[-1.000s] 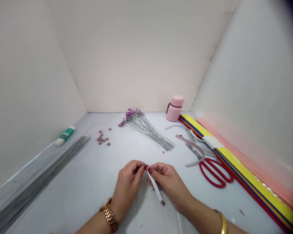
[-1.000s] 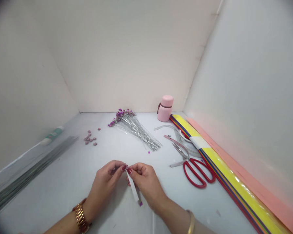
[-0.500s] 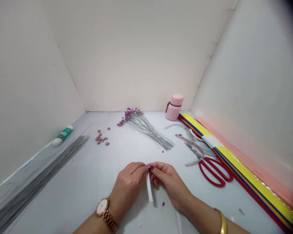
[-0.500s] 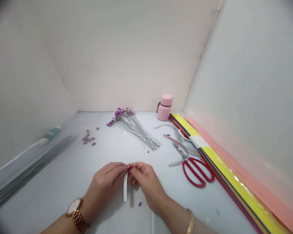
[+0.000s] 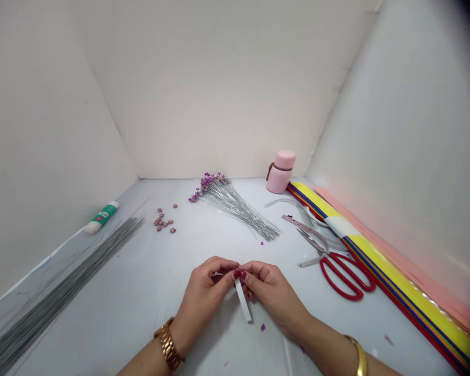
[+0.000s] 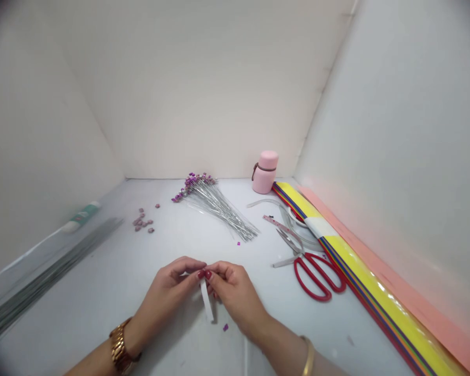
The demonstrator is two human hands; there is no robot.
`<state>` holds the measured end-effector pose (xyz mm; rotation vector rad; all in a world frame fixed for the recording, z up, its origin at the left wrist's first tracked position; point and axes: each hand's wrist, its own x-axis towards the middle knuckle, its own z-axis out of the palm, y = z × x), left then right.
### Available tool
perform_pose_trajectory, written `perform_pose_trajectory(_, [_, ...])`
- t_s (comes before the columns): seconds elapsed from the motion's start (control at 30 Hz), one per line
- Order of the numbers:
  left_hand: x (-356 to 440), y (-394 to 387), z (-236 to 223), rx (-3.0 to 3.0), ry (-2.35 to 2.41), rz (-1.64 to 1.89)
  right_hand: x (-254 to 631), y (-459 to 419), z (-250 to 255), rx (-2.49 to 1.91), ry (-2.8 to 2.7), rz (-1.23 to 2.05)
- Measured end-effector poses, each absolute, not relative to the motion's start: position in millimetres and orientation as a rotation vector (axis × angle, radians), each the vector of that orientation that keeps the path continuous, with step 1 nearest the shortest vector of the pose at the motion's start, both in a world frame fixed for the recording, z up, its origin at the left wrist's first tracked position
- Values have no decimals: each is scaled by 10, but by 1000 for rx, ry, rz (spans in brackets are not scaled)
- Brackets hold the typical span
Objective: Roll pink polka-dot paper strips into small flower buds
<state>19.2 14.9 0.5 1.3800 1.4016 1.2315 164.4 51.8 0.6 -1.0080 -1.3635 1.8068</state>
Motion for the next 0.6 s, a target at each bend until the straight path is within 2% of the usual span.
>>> perform_pose_trajectory(0.13, [214, 139, 44, 1487, 1422, 1236, 1641, 524, -15, -1024, -1321, 1814])
perform_pose_trajectory(0.37, [252, 127, 57, 1052, 1409, 1236, 1645, 520, -15, -1045, -1388, 1805])
perform_pose_trajectory(0.6, [221, 165, 49, 970, 1396, 1262, 1664, 533, -70, -1073, -1478, 1788])
